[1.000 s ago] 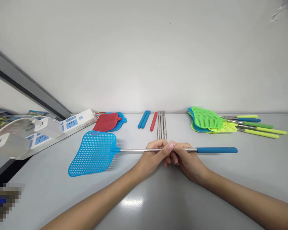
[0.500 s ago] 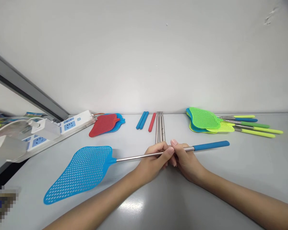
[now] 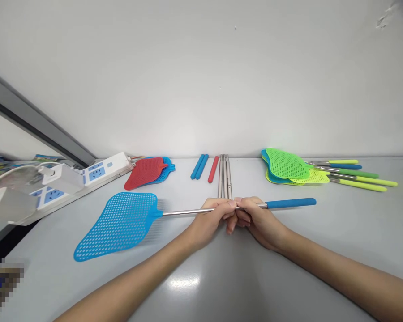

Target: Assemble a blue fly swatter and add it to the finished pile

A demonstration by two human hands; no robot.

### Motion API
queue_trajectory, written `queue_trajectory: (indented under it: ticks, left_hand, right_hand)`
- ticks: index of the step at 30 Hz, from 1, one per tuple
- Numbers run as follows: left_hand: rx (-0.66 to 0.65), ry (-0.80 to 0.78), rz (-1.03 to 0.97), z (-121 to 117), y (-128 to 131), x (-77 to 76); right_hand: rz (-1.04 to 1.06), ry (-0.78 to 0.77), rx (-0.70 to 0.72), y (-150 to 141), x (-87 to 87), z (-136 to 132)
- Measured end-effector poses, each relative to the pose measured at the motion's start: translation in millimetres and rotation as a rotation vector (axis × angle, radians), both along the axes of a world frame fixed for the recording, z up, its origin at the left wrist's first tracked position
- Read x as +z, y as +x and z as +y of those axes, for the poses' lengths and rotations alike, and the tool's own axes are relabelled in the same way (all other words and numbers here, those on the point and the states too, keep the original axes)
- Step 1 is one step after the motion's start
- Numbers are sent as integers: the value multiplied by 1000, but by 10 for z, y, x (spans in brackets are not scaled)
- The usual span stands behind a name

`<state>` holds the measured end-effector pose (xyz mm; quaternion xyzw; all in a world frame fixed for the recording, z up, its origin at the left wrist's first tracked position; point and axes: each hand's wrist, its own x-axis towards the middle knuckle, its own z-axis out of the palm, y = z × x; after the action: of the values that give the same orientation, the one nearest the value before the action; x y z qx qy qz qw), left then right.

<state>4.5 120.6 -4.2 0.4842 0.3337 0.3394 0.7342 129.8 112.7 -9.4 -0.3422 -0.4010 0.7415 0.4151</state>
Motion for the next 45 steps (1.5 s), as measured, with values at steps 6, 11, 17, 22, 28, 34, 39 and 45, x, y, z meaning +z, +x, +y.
queue_trajectory:
  ticks: [6,11,17,22,28,34,39,45]
  left_hand:
    - [16,-26,-44,10,-9,2]
    - [43,-34,-31,17,-20,4]
    - [91,-10,-25,0,-24,-1]
    - [111,3,-53,-12,-33,-27]
    - [123,0,-105,-17,-51,-57]
    - [148,-9,-143,-2,-59,-51]
    - [255,19,-187,-8,-58,-49]
    - [323,-8,-237,14,-71,-66]
  right_hand:
    - [37,-4,-82,-14,-28,4]
    - [65,-17,-134,-28,-53,-14]
    - [83,-6,-203,-49,-73,-40]
    - [92,3,-223,-53,-67,-44]
    - [91,-2,-222,-48,-58,-47]
    - [88,-46,-252,-35,-30,-35]
    - [86,-45,-319,-24,-14,-43]
    - [103,-45,-368,-15,-39,-27]
